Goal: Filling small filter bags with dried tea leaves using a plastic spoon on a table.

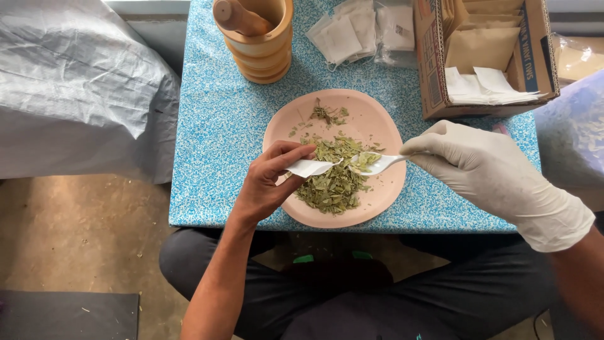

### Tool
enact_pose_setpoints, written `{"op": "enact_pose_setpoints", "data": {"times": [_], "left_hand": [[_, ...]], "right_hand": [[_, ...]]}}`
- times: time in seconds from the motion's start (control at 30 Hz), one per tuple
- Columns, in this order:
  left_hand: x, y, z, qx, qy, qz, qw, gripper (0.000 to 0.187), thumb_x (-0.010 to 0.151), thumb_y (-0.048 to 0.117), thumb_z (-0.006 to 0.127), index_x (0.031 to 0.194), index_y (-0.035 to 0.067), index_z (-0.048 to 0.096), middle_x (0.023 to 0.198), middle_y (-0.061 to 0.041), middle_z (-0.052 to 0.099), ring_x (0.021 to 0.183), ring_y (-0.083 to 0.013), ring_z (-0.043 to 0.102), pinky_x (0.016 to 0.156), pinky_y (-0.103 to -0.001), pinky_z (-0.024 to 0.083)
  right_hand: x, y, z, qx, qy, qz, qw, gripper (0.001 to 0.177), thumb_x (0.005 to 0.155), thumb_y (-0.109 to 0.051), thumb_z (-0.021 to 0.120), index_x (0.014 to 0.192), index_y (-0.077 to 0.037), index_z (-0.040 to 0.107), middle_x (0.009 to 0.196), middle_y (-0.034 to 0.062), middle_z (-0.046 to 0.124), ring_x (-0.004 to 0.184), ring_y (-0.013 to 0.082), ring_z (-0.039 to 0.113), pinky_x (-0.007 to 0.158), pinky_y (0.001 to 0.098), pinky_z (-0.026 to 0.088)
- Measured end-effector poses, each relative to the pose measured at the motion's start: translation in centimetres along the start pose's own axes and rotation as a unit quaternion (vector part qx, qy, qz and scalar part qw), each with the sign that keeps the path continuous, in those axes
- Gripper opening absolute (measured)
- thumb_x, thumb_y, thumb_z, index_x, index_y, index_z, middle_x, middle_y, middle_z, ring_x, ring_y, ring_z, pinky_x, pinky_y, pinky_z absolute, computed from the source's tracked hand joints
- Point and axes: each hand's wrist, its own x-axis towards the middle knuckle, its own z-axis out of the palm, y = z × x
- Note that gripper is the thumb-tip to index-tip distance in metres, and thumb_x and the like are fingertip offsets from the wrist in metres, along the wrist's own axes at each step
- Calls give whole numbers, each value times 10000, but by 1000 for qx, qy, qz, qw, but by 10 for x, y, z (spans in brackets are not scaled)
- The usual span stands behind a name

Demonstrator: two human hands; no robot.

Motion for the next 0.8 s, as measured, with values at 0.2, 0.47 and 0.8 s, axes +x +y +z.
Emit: {"op": "enact_pose_setpoints", "data": {"times": [0.2,0.47,0.8], "left_hand": [[0,-5,1,68,7,51,996,351,1126,37,699,1457,149,723,1455,-116,730,1325,-293,764,1087,-404,646],[3,8,9,-184,-11,-193,964,393,1043,217,767,1362,80,584,1079,-150,774,742,-235,813,620,-295,670],[0,4,6,-122,-16,-174,977,317,1062,303,740,1101,11,859,907,-81,838,617,-124,716,496,-234,570]], "right_hand": [[-1,-6,-2,17,4,-16,1000,249,1075,-239,716,1293,-285,828,1049,-84,774,892,102,718,749,305,502],[0,-14,-7,40,17,55,998,181,1063,-225,759,1217,-240,852,993,-77,760,798,90,664,785,275,488],[3,-5,1,10,24,-49,998,258,1077,-220,731,1311,-291,813,1057,-74,770,922,98,733,744,298,509]]}}
